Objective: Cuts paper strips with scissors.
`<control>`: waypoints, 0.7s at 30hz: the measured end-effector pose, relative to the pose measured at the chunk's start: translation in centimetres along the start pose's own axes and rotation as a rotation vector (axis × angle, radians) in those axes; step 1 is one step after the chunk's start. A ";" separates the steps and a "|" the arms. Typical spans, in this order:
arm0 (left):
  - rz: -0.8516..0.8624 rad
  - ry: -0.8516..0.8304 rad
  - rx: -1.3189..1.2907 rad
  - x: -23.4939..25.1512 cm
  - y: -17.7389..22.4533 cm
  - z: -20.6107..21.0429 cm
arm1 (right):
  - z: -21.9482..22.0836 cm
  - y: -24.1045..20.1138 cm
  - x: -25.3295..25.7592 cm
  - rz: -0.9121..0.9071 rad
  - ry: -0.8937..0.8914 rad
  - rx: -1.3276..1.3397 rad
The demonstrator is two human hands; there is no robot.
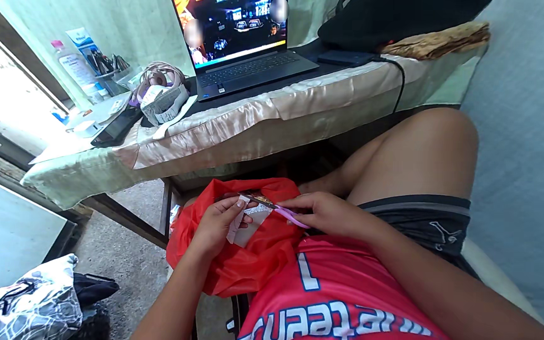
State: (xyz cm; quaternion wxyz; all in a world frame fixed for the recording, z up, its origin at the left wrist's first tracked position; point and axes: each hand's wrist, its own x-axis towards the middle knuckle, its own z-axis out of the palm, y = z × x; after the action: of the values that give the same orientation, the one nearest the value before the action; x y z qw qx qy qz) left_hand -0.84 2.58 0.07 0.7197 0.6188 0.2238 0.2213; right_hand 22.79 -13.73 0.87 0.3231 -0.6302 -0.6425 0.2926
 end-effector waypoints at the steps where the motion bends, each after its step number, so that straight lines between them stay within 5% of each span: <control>1: 0.004 -0.004 0.000 0.0 0.0 0.0 | 0.0 0.0 0.0 -0.005 -0.001 0.003; 21: 0.008 0.003 0.008 0.0 0.0 0.0 | -0.1 -0.2 -0.1 -0.046 -0.015 -0.041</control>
State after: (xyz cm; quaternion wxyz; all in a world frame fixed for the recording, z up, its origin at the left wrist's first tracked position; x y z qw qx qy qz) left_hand -0.83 2.58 0.04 0.7160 0.6221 0.2234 0.2244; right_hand 22.70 -13.88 1.06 0.3121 -0.6194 -0.6651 0.2765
